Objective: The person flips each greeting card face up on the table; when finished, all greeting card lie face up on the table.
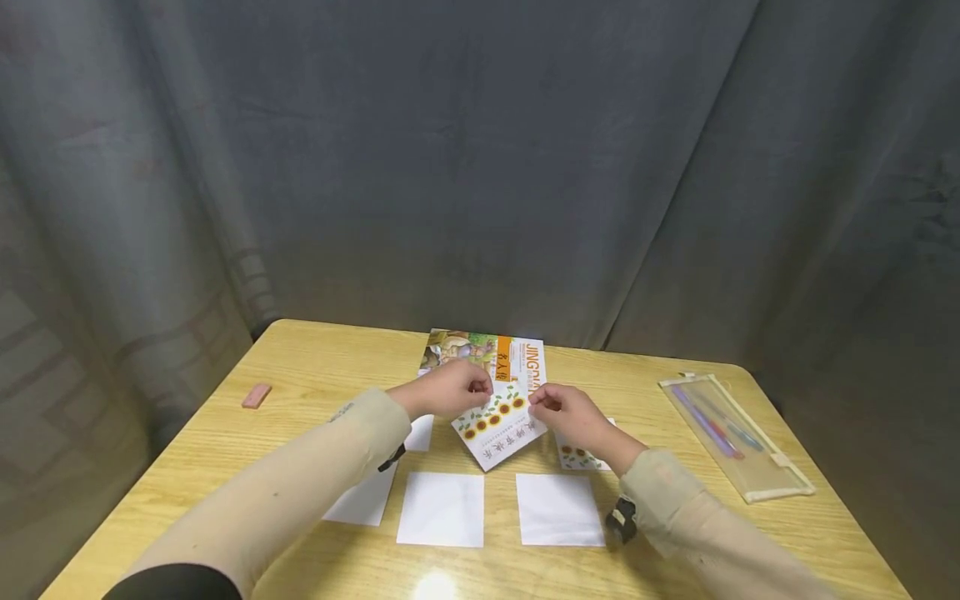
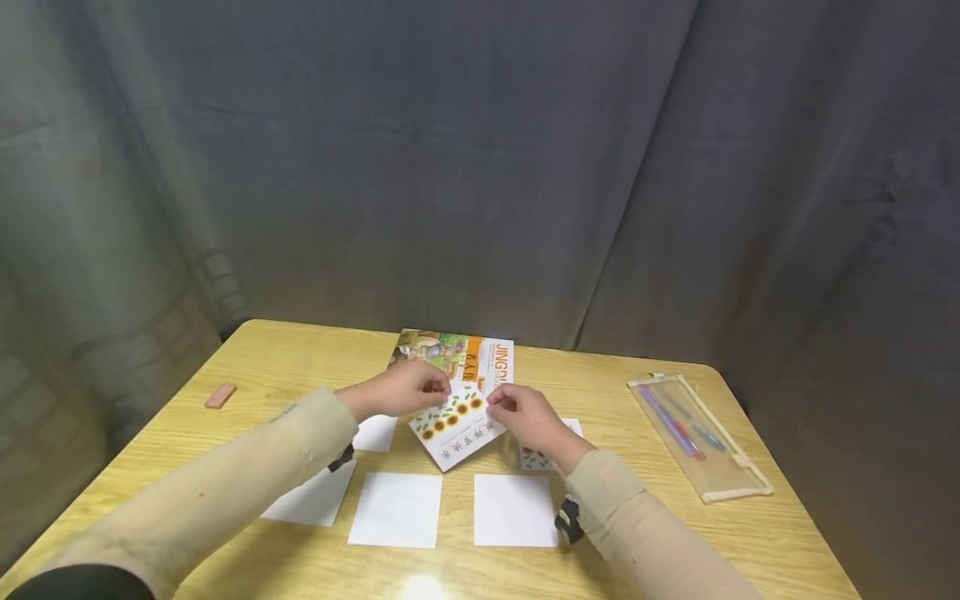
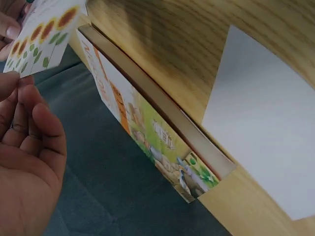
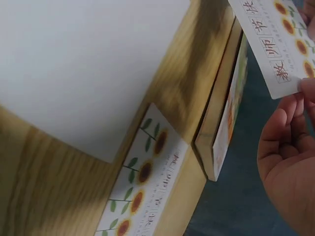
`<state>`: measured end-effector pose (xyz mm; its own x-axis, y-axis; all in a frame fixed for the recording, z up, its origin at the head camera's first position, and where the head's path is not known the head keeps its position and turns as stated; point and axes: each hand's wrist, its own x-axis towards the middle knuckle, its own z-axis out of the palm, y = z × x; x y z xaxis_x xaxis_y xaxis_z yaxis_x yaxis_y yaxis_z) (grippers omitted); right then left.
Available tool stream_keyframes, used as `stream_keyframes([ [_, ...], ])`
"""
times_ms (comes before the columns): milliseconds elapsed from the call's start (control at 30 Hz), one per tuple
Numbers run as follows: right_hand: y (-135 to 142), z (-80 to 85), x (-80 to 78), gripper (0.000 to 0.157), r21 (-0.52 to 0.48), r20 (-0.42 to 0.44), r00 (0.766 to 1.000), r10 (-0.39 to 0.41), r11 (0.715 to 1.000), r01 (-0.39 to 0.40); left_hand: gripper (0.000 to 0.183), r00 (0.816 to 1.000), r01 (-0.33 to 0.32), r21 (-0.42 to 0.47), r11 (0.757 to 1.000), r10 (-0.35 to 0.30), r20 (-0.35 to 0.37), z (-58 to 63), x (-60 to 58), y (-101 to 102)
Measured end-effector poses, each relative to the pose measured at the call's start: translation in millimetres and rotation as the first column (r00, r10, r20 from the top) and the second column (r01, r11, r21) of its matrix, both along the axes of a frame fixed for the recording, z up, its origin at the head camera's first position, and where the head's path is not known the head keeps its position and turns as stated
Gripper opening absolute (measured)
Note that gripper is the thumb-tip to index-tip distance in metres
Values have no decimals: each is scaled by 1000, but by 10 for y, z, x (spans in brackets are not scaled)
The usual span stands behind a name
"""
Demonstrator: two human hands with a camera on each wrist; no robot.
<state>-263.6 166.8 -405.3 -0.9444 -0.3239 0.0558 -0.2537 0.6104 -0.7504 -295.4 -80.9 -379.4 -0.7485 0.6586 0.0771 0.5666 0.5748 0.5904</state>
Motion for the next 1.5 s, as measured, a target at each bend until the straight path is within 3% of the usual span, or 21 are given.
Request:
stream_keyframes([
  [233,-11,21,-30,13,-5,22,999,-32,999,32,11,998,-26,12,1000,25,51,0,18,-36],
  [333,8,13,-19,22,-110,94,993,-76,990,86,12,993,-84,91,992,75,92,-7,15,-60],
  [400,27,-24,-5,33,-232,188,979,-82,965,126,13,982,-145,197,970,116,151,-25,10,-77],
  [467,23,-70,16,38,-366,284,957,-61,916,167,12,960,-228,311,923,159,230,-45,8,-83],
  [533,-12,-115,41,39,-488,359,933,-38,844,222,11,933,-303,423,854,175,315,-60,5,-68],
  [600,-72,-149,53,31,-593,392,919,-27,757,275,10,907,-365,494,789,180,381,-67,15,-38],
  [667,-133,-156,66,18,-663,402,915,-36,678,318,7,889,-398,534,746,169,426,-76,29,-1],
  [767,-193,-142,76,6,-726,403,912,-70,583,366,4,875,-408,557,723,137,464,-109,61,44],
  [867,-206,-123,80,5,-735,403,908,-113,551,395,10,866,-412,553,724,122,486,-142,105,71],
  [900,-201,-118,78,5,-729,404,906,-126,553,402,14,864,-415,553,722,122,489,-157,113,77],
  [967,-177,-116,73,5,-703,395,907,-142,589,399,22,864,-430,541,723,156,478,-175,134,80],
  [1033,-144,-115,68,4,-659,378,913,-152,649,381,30,862,-456,517,724,217,457,-181,156,72],
  [1100,-103,-117,65,7,-592,353,923,-156,726,349,36,863,-476,489,731,280,421,-181,180,52],
  [1167,-61,-122,65,9,-514,333,930,-158,796,319,39,863,-484,444,754,327,385,-172,211,29],
  [1233,-26,-129,68,10,-447,328,931,-159,842,301,41,864,-477,393,786,337,375,-163,246,14],
  [1300,4,-150,71,10,-386,334,927,-169,873,299,43,864,-461,335,822,330,380,-170,277,4],
  [1400,24,-181,81,12,-324,356,913,-201,890,322,46,856,-436,263,861,305,417,-200,327,4],
  [1500,35,-218,100,16,-262,370,899,-234,903,342,28,857,-391,206,897,274,436,-251,370,7],
])
